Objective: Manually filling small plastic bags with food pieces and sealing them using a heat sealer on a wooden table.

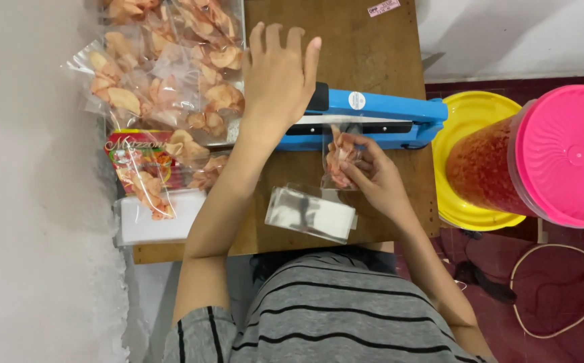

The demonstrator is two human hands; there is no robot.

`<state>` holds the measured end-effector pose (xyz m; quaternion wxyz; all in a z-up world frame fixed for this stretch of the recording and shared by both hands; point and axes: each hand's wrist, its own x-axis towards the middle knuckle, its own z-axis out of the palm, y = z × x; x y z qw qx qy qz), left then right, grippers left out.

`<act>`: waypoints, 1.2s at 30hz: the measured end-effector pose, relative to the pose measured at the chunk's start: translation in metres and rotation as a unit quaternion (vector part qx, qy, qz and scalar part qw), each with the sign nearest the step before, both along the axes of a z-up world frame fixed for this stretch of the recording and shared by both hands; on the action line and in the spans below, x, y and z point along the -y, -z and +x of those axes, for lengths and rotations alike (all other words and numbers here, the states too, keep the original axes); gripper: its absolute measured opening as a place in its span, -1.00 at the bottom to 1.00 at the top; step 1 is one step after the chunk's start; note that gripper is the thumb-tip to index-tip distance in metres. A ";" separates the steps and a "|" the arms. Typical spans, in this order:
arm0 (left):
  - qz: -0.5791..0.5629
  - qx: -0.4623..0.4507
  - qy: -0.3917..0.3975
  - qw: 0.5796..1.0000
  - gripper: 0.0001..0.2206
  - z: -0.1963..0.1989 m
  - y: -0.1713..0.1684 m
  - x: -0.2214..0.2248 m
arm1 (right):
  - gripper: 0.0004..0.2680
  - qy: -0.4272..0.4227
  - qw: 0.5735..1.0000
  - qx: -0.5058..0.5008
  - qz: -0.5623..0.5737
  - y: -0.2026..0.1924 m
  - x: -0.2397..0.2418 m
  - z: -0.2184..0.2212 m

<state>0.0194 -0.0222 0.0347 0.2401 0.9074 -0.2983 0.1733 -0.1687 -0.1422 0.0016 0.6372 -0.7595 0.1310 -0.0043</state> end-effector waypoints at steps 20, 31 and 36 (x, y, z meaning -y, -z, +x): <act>0.034 -0.247 0.043 0.967 -0.59 0.004 0.026 -0.015 | -0.73 -0.020 0.998 -0.023 -0.051 -0.010 -0.001 0.008; 0.011 -0.296 0.056 0.954 -0.57 0.011 0.053 -0.013 | -0.66 0.038 0.999 -0.014 0.026 0.016 0.002 0.008; 0.024 -0.348 0.057 0.935 -0.55 0.007 0.037 -0.015 | -0.69 0.039 0.998 -0.058 0.010 0.010 0.001 0.010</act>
